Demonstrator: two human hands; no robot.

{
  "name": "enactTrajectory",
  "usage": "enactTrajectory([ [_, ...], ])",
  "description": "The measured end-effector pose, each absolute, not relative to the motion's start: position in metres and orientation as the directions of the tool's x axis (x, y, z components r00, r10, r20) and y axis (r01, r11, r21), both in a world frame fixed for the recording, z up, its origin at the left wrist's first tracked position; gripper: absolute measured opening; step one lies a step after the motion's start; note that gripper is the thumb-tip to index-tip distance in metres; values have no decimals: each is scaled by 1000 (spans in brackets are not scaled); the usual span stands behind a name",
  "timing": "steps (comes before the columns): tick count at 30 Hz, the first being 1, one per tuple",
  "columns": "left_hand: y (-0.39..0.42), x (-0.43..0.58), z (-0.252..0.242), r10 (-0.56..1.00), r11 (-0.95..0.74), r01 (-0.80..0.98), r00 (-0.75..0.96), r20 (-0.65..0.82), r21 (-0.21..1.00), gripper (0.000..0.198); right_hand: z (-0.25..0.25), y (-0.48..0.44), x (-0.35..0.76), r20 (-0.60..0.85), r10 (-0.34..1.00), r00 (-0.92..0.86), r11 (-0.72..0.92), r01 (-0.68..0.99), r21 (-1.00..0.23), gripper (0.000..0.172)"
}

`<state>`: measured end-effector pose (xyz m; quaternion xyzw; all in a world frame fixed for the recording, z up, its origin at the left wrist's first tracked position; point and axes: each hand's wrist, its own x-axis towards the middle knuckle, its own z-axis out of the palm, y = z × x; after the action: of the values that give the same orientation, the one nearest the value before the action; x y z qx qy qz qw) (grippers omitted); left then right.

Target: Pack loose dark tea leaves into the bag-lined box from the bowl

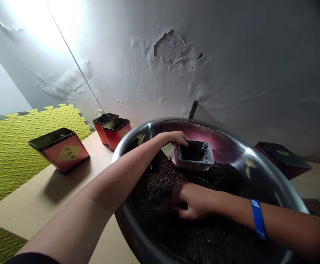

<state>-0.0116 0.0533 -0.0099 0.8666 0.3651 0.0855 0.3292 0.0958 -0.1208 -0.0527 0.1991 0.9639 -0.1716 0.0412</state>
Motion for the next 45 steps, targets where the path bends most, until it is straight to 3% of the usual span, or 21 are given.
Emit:
enactTrajectory([
  [7,56,-14,-12,705,-529,601,704,-84,599,24,-58,-131,119,-104,300,-948,921,317,-228,14],
  [17,60,-17,-13,712,-545,619,698,-78,565,26,-44,-133,154,-151,285,-946,940,307,-148,13],
  [31,57,-13,-11,708,-546,602,703,-63,583,20,-31,-78,222,-205,724,-659,688,667,287,27],
  [38,57,-12,-12,716,-532,598,695,-58,600,18,-19,-65,232,-222,878,-423,478,791,382,30],
  [45,52,-12,-10,733,-518,606,678,-51,603,19,-4,-36,234,-233,916,-326,399,797,453,31],
])
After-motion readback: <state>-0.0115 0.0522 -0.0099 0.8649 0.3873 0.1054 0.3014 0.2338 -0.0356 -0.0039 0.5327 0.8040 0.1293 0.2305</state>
